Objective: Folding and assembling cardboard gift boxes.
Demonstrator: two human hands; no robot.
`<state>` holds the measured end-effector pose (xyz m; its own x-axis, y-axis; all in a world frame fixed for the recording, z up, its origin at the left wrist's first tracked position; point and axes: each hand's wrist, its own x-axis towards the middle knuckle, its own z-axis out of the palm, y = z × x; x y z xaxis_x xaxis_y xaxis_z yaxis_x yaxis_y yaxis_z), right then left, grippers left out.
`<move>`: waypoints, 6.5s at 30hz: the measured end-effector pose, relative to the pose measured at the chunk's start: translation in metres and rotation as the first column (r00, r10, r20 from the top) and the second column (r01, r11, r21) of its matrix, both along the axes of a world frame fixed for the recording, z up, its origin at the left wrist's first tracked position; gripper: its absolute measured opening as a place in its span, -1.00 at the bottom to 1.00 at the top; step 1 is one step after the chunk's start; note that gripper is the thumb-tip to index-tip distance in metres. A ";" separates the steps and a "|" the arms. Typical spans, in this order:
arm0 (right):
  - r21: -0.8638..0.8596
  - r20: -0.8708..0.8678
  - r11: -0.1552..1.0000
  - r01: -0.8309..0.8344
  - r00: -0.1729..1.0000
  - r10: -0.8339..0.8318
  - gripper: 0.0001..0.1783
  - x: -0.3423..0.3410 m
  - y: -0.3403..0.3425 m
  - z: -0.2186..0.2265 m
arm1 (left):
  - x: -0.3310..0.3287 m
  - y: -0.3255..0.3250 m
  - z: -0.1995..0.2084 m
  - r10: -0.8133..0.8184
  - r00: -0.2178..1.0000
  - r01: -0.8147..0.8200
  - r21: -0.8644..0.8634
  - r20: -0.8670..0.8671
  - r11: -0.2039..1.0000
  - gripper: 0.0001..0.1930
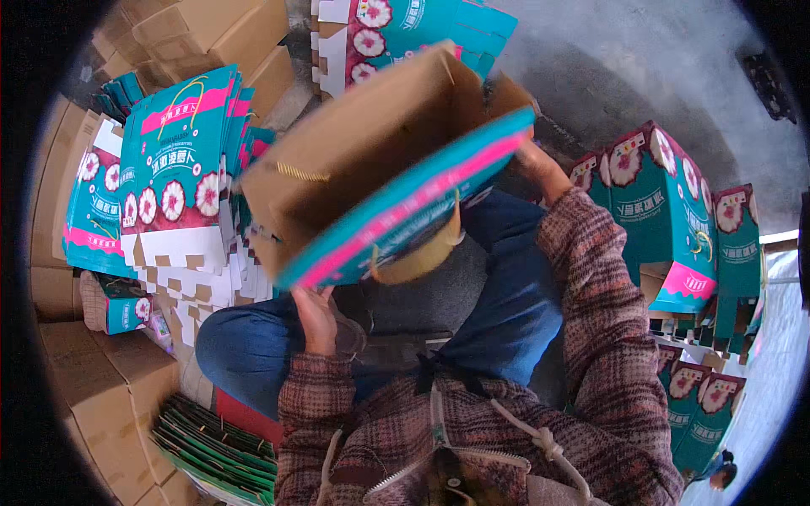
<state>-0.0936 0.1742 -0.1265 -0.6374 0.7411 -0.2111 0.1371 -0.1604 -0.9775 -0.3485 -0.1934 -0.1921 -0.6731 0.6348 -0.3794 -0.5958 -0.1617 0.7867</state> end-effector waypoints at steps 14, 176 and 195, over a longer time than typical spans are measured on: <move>-0.180 0.254 0.877 -0.446 0.840 0.480 -0.46 -0.037 0.011 -0.038 | -0.016 -0.013 -0.044 0.071 0.929 -0.088 -0.030 -0.364 0.996 -0.49; 0.998 -0.019 0.040 0.042 0.889 -0.457 -0.53 0.197 -0.319 0.111 | 0.222 0.117 0.140 -0.110 -0.728 0.430 -0.575 -0.677 0.697 -0.52; 0.811 -0.052 0.550 0.197 0.962 -0.268 -0.10 0.082 -0.300 -0.008 | 0.170 0.085 0.084 -0.098 -0.624 0.350 -0.389 -0.776 0.852 -0.56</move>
